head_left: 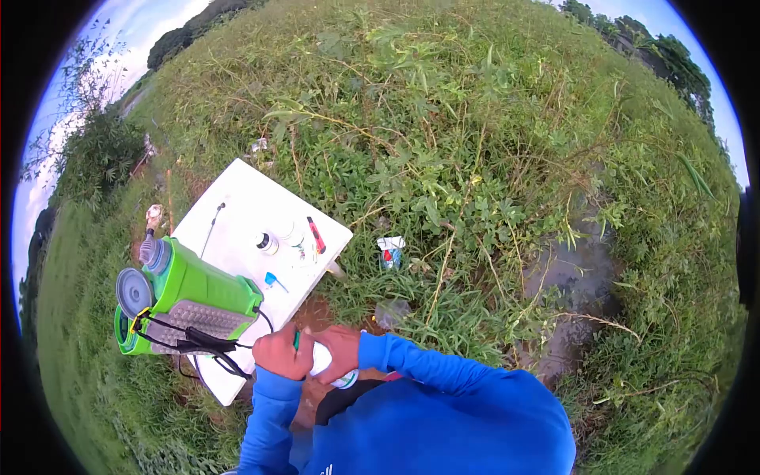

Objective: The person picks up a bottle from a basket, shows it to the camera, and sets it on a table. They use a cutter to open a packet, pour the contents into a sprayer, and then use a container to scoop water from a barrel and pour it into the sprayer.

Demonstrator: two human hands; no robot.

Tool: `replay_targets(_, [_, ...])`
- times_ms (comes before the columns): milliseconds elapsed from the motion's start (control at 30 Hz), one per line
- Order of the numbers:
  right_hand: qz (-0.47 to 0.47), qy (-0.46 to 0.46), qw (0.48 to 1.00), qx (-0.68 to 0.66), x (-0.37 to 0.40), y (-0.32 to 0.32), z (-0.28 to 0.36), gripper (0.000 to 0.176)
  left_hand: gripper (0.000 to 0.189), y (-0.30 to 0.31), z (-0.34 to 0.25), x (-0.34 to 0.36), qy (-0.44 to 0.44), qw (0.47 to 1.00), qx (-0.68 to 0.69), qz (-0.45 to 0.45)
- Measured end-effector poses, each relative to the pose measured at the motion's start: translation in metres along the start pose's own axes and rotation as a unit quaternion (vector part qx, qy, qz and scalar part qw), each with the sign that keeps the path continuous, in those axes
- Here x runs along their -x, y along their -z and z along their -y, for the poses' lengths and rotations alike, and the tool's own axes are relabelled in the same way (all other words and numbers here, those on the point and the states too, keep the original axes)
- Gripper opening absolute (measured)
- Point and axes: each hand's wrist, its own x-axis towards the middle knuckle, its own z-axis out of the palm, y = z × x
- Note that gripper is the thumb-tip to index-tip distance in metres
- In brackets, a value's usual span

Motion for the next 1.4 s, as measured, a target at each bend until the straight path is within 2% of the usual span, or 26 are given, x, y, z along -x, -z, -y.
replay_targets(33, [0.037,0.033,0.994,-0.097,-0.001,0.002,-0.003,0.055,0.028,-0.001,0.002,-0.001,-0.028,0.997,0.069,0.000])
replay_targets(100, [0.189,0.013,0.943,-0.273,0.003,0.004,-0.012,0.045,0.034,-0.005,0.004,0.001,-0.062,0.974,0.217,0.023])
replay_targets(133, [0.241,0.024,0.907,-0.344,0.004,0.001,-0.015,0.043,0.034,-0.007,0.003,0.002,-0.074,0.972,0.220,0.028])
replay_targets(200, [0.263,0.026,0.897,-0.355,0.009,0.001,-0.016,0.047,0.040,-0.006,-0.005,0.005,-0.132,0.938,0.319,0.008])
replay_targets(267, [0.270,0.041,0.862,-0.426,0.013,0.002,-0.012,0.055,0.044,-0.001,-0.019,0.002,-0.131,0.934,0.334,-0.010])
replay_targets(333, [0.298,0.042,0.857,-0.418,0.012,0.001,-0.014,0.060,0.044,0.001,-0.021,0.001,-0.157,0.933,0.323,-0.029])
replay_targets(400, [0.236,0.018,0.878,-0.415,0.016,0.002,-0.011,0.055,0.043,0.005,-0.022,-0.010,-0.166,0.936,0.310,-0.030])
replay_targets(467, [0.189,-0.005,0.937,-0.293,0.013,0.011,-0.008,0.060,0.039,0.005,-0.001,-0.016,-0.160,0.947,0.279,-0.007])
replay_targets(500, [0.112,-0.013,0.958,-0.263,0.015,0.015,0.003,0.061,0.034,0.007,0.006,-0.019,-0.145,0.955,0.258,-0.022])
replay_targets(533, [0.040,-0.017,0.973,-0.226,0.016,0.019,0.012,0.062,0.031,0.009,0.009,-0.021,-0.137,0.957,0.249,-0.048])
replay_targets(600, [-0.008,-0.078,0.987,-0.138,0.016,0.015,0.024,0.063,0.029,0.004,0.018,-0.019,-0.138,0.966,0.207,-0.068])
replay_targets(667, [-0.011,-0.030,0.979,-0.200,0.016,0.012,0.026,0.063,0.029,0.014,0.011,-0.016,-0.106,0.978,0.179,-0.003])
replay_targets(733, [0.031,-0.006,0.963,-0.269,0.016,0.009,0.002,0.065,0.027,0.012,0.012,-0.016,-0.110,0.947,0.297,-0.055])
replay_targets(800, [0.072,-0.047,0.873,-0.479,0.014,0.021,-0.025,0.061,0.040,0.027,0.011,-0.011,-0.055,0.935,0.350,-0.030])
replay_targets(867, [-0.138,-0.093,0.765,-0.622,-0.002,0.026,-0.058,0.053,0.040,0.018,0.024,0.000,0.008,0.947,0.320,-0.033])
replay_targets(933, [-0.332,-0.078,0.652,-0.677,-0.025,0.033,-0.076,0.045,0.036,0.004,0.034,0.014,0.054,0.944,0.325,-0.035])
replay_targets(967, [-0.341,-0.097,0.668,-0.654,-0.023,0.024,-0.075,0.040,0.033,-0.008,0.040,0.020,0.072,0.936,0.341,-0.042])
replay_targets(1000, [-0.263,-0.100,0.737,-0.614,-0.015,0.011,-0.078,0.041,0.031,-0.013,0.044,0.024,0.086,0.929,0.356,-0.053])
replay_targets(1067, [-0.157,-0.107,0.824,-0.533,-0.002,0.001,-0.062,0.041,0.028,-0.013,0.048,0.036,0.122,0.927,0.353,-0.044])
replay_targets(1100, [-0.150,-0.120,0.788,-0.585,-0.002,0.003,-0.062,0.048,0.028,-0.016,0.053,0.040,0.135,0.923,0.357,-0.049])
replay_targets(1133, [-0.205,-0.145,0.729,-0.637,-0.010,0.009,-0.063,0.045,0.028,-0.018,0.058,0.043,0.148,0.919,0.362,-0.055])
replay_targets(1200, [-0.362,-0.090,0.546,-0.750,-0.036,0.018,-0.069,0.040,0.028,-0.021,0.065,0.046,0.164,0.906,0.385,-0.067])
replay_targets(1233, [-0.340,-0.109,0.580,-0.732,-0.038,0.013,-0.065,0.038,0.029,-0.022,0.067,0.048,0.173,0.894,0.406,-0.076])
replay_targets(1333, [-0.159,-0.127,0.794,-0.572,-0.019,-0.014,-0.051,0.041,0.027,-0.023,0.070,0.048,0.152,0.897,0.401,-0.108])
replay_targets(1367, [-0.185,-0.107,0.772,-0.599,-0.022,-0.010,-0.040,0.042,0.027,-0.020,0.071,0.048,0.149,0.909,0.374,-0.111])
replay_targets(1400, [-0.225,-0.120,0.677,-0.690,-0.029,0.002,-0.038,0.039,0.027,-0.016,0.074,0.048,0.155,0.907,0.373,-0.116])
